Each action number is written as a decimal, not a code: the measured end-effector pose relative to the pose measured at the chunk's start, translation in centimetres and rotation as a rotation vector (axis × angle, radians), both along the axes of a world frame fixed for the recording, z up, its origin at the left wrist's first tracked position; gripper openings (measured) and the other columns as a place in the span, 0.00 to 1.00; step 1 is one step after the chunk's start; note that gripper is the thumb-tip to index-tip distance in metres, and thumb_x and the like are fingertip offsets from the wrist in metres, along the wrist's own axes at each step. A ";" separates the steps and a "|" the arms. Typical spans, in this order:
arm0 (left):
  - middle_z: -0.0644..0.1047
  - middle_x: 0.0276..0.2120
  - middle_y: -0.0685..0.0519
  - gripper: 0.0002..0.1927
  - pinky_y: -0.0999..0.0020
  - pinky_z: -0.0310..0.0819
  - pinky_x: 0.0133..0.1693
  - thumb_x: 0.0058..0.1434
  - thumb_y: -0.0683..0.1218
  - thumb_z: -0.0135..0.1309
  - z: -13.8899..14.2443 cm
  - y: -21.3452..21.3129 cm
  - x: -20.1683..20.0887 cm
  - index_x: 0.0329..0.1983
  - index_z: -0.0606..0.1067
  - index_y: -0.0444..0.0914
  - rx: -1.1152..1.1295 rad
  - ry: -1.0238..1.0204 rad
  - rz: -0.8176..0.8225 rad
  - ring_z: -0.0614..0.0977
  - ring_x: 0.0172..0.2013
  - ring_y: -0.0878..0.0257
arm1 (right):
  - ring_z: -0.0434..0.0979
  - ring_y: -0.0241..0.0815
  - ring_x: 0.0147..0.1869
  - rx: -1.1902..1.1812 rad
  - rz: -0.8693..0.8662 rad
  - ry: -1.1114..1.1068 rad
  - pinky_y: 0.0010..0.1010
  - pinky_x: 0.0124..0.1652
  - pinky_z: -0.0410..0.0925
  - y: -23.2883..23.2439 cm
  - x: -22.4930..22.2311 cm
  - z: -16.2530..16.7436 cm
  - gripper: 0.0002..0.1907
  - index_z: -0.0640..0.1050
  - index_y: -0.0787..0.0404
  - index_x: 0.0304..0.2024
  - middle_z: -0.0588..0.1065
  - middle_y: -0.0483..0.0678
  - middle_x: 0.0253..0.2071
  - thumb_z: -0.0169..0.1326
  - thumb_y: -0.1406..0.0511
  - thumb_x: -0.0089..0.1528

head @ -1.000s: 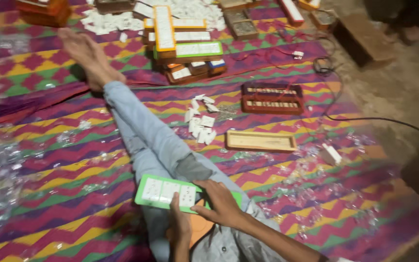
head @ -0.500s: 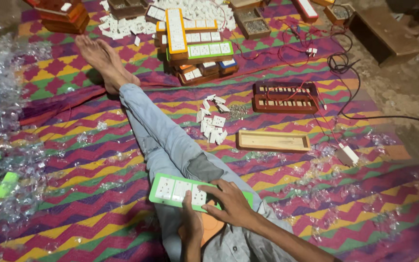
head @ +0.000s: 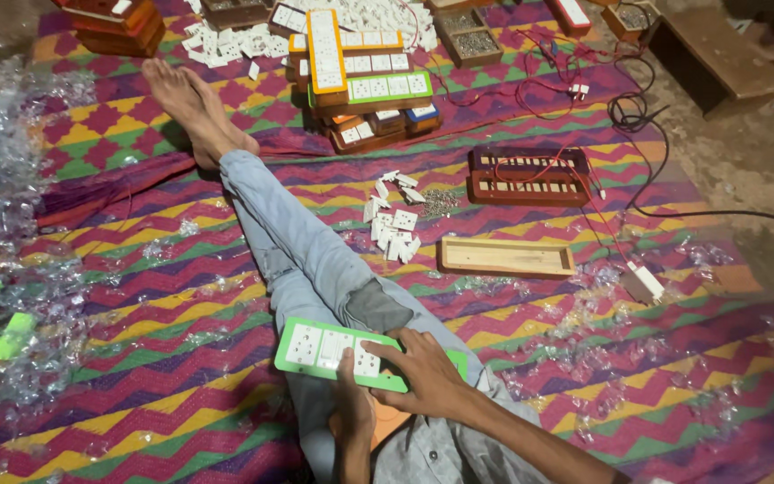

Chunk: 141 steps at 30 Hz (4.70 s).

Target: The person sits on a colorful mat and assembles white electrical sockets into a green plastic board. They pick up sockets from a nearby pile, place them into slots, and secure them with screws using a screwdriver. The person repeatedly flips the board to access both sides during assembly.

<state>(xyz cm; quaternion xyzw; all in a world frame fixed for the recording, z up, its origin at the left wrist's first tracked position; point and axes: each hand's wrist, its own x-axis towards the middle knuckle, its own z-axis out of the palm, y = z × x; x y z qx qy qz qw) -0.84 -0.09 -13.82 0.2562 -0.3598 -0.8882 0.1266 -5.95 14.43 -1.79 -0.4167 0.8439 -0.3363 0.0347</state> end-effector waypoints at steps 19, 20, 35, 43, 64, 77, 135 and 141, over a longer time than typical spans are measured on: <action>0.75 0.54 0.41 0.25 0.58 0.69 0.56 0.68 0.50 0.44 -1.5 0.2 0.0 0.61 0.67 0.27 -0.011 0.074 0.064 0.77 0.54 0.52 | 0.72 0.52 0.51 -0.044 -0.035 -0.009 0.41 0.48 0.62 -0.1 -0.1 -0.8 0.37 0.72 0.55 0.63 0.72 0.53 0.51 0.66 0.54 0.54; 0.75 0.54 0.41 0.25 0.58 0.69 0.57 0.68 0.50 0.44 -1.9 0.1 0.0 0.61 0.67 0.28 0.001 0.068 0.060 0.77 0.55 0.52 | 0.72 0.52 0.51 -0.063 -0.034 0.003 0.41 0.48 0.62 0.0 -0.1 -1.1 0.36 0.71 0.56 0.62 0.72 0.53 0.51 0.67 0.55 0.53; 0.59 0.69 0.44 0.44 0.47 0.54 0.70 0.57 0.53 0.67 6.6 -1.9 6.1 0.71 0.58 0.36 -1.634 0.119 0.346 0.59 0.71 0.51 | 0.79 0.51 0.45 -0.176 -0.316 -0.102 0.38 0.43 0.72 2.0 -1.1 -1.8 0.46 0.64 0.66 0.51 0.74 0.58 0.48 0.77 0.53 0.43; 0.67 0.70 0.44 0.30 0.52 0.64 0.68 0.63 0.49 0.65 14.7 -5.4 2.9 0.66 0.71 0.35 -2.226 0.322 -0.403 0.67 0.71 0.48 | 0.76 0.60 0.47 0.034 -0.088 -0.002 0.48 0.49 0.67 1.0 -2.6 3.7 0.41 0.68 0.66 0.51 0.78 0.57 0.52 0.76 0.57 0.45; 0.72 0.58 0.35 0.40 0.45 0.70 0.48 0.50 0.60 0.68 11.3 -5.6 5.2 0.60 0.70 0.34 -1.978 0.544 -0.403 0.76 0.51 0.41 | 0.74 0.58 0.50 0.178 0.350 -0.043 0.48 0.51 0.64 3.7 -3.5 11.2 0.37 0.70 0.58 0.54 0.75 0.53 0.43 0.69 0.60 0.44; 0.72 0.52 0.31 0.41 0.50 0.77 0.44 0.56 0.63 0.64 1.0 -7.8 5.3 0.62 0.70 0.31 -2.017 0.820 -0.302 0.80 0.47 0.39 | 0.72 0.53 0.61 0.151 0.386 0.076 0.51 0.58 0.60 4.4 -2.2 10.3 0.45 0.70 0.57 0.59 0.75 0.51 0.57 0.71 0.60 0.40; 0.70 0.65 0.42 0.63 0.46 0.72 0.53 0.48 0.86 0.32 1.6 3.1 2.6 0.73 0.61 0.36 0.492 0.238 -0.089 0.73 0.54 0.48 | 0.84 0.46 0.45 0.056 -0.496 -0.224 0.36 0.44 0.74 5.4 -26.9 -12.6 0.12 0.83 0.59 0.50 0.82 0.52 0.44 0.58 0.67 0.64; 0.71 0.63 0.41 0.64 0.45 0.71 0.53 0.47 0.85 0.33 1.6 3.0 3.3 0.73 0.61 0.35 0.406 0.208 -0.094 0.75 0.52 0.48 | 0.85 0.47 0.43 -0.009 -0.609 -0.111 0.37 0.44 0.74 3.2 -26.9 -13.8 0.13 0.83 0.60 0.44 0.83 0.53 0.40 0.65 0.66 0.57</action>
